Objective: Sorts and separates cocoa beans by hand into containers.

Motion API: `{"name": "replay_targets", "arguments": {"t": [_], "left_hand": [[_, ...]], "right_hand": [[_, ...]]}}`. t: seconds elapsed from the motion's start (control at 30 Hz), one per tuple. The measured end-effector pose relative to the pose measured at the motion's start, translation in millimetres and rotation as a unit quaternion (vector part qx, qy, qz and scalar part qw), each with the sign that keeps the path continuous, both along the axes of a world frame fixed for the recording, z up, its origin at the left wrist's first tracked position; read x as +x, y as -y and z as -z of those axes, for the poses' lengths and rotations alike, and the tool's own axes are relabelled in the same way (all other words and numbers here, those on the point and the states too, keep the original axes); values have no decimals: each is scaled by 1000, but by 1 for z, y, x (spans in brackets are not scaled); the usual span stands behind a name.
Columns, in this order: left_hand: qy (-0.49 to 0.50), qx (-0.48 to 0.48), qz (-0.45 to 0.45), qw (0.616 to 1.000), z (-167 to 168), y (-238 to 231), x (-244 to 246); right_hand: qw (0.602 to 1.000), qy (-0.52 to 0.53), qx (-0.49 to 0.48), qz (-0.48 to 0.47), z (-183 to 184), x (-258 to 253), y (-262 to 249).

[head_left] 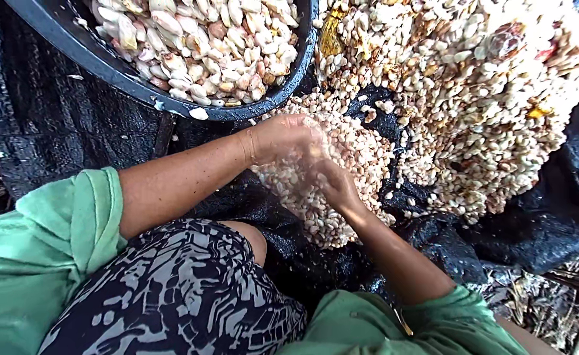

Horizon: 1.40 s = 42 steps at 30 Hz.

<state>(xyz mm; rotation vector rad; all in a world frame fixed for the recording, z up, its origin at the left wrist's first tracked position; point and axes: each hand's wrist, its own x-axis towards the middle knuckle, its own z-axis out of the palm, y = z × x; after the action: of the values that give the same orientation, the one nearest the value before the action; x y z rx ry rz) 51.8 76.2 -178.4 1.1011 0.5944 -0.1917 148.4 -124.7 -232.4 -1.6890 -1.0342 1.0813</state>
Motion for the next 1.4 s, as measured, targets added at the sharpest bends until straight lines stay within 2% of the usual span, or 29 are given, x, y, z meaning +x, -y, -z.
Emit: {"name": "replay_targets", "arguments": {"t": [0.07, 0.1, 0.17, 0.33, 0.43, 0.5, 0.57, 0.63, 0.73, 0.83, 0.9, 0.97, 1.07, 1.17, 1.23, 1.33, 1.4], "left_hand": [[7, 0, 6, 1000, 2, -5, -3], [5, 4, 10, 1000, 4, -5, -4], [-5, 7, 18, 1000, 7, -2, -7], [10, 8, 60, 998, -2, 1, -7], [1, 26, 56, 998, 3, -2, -15], [-14, 44, 35, 998, 10, -3, -22], [-35, 45, 17, 998, 13, -5, -29], [-40, 40, 11, 998, 15, -8, -34], [-46, 41, 21, 998, 13, -10, -41], [-46, 27, 29, 998, 12, -13, -46], [-44, 23, 35, 998, 16, -15, -49], [-51, 31, 32, 998, 20, -17, -48], [-68, 29, 20, 997, 22, -19, -48], [-98, -1, -7, 995, 26, -20, -57], [-127, -12, -28, 991, 30, -19, -67], [-157, -40, -92, 983, 35, -17, -77], [-165, -44, -105, 980, 38, -18, -80]], "right_hand": [[986, 95, -50, -125, 10, 9, 12], [982, 110, -54, -142, 13, 13, 16], [987, 124, 8, -97, 12, 15, 18], [990, -71, 117, 19, -14, 7, -15], [984, -117, 106, 78, -16, -7, -20], [991, -74, 94, 61, -8, -6, -17], [995, 68, 62, -25, 3, 14, -19], [977, 194, -32, -86, 17, 50, -29], [944, 270, -189, -24, 53, 105, -35], [920, 276, -276, 34, 81, 103, -23], [928, 248, -275, 28, 78, 83, -10], [944, 211, -255, -17, 69, 71, 4], [950, 188, -249, -31, 60, 75, 14], [957, 205, -198, 51, 59, 105, 3], [942, 258, -191, 91, 55, 138, -18], [913, 329, -220, 104, 58, 184, -50], [903, 343, -233, 108, 79, 186, -59]]}}
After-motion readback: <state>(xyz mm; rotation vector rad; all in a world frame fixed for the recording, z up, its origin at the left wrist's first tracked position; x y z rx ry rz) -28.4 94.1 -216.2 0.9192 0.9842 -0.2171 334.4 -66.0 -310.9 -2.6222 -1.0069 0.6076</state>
